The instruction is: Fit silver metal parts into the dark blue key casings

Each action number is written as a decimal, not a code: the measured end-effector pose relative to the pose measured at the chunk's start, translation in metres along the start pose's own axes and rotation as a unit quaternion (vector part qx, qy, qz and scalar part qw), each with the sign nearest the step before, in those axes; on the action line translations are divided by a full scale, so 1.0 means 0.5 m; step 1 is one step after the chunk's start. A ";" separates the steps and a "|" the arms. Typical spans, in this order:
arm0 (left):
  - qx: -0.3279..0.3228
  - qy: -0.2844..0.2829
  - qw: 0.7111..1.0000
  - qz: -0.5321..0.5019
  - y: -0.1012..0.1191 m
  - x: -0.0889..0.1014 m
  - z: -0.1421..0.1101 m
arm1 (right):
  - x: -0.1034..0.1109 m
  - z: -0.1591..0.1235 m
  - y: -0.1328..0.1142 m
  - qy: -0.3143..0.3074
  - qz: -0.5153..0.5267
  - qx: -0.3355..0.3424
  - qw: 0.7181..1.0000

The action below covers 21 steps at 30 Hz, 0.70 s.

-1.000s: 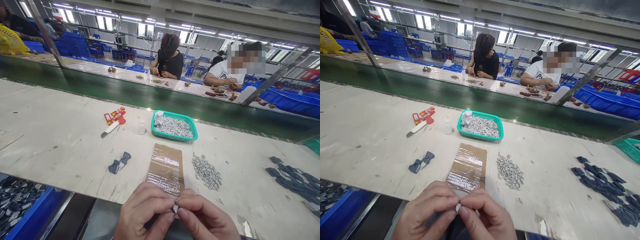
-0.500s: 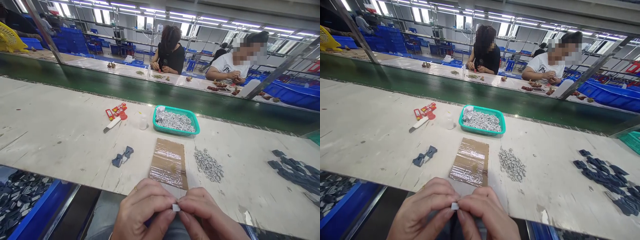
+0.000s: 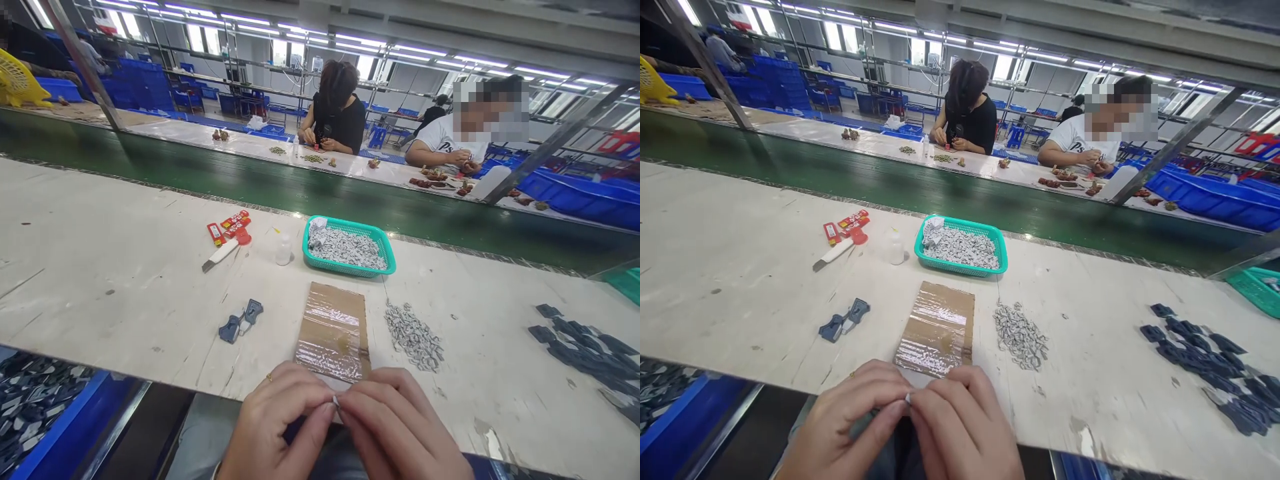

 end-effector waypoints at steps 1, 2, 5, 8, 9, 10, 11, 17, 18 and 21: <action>0.009 -0.012 1.000 0.004 -0.008 -0.003 -0.002 | -0.006 0.002 0.005 -0.013 0.009 -0.003 1.000; 0.016 -0.024 1.000 0.010 -0.016 -0.006 -0.005 | -0.010 0.003 0.012 -0.023 0.019 -0.013 0.999; 0.022 -0.051 0.998 0.042 -0.042 -0.012 -0.017 | -0.020 0.005 0.052 -0.046 0.029 -0.065 0.996; 0.010 -0.025 0.994 0.103 -0.063 -0.005 -0.027 | -0.029 0.018 0.127 -0.068 -0.030 -0.152 0.986; -0.002 -0.018 0.991 0.129 -0.069 -0.001 -0.029 | -0.033 0.026 0.157 -0.078 -0.060 -0.181 0.979; -0.016 -0.017 0.988 0.155 -0.075 0.002 -0.031 | -0.038 0.035 0.186 -0.092 -0.086 -0.202 0.971; -0.029 -0.020 0.983 0.178 -0.080 0.006 -0.033 | -0.043 0.044 0.213 -0.107 -0.110 -0.221 0.963; -0.064 -0.018 0.959 0.277 -0.107 0.039 -0.051 | -0.073 0.089 0.289 -0.129 -0.145 -0.240 0.951; -0.061 -0.010 0.954 0.294 -0.109 0.047 -0.053 | -0.079 0.093 0.289 -0.133 -0.145 -0.238 0.951; -0.031 0.032 0.942 0.332 -0.118 0.078 -0.055 | -0.088 0.098 0.283 -0.141 -0.149 -0.238 0.949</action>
Point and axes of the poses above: each hand's wrist, its own z-axis towards the middle knuckle, its own x-axis out of the back of the hand, y = z × x, the point moved 3 cm from there along z, towards the middle knuckle, and after that the axes turned 3 degrees about -x, right-handed, at the moved point
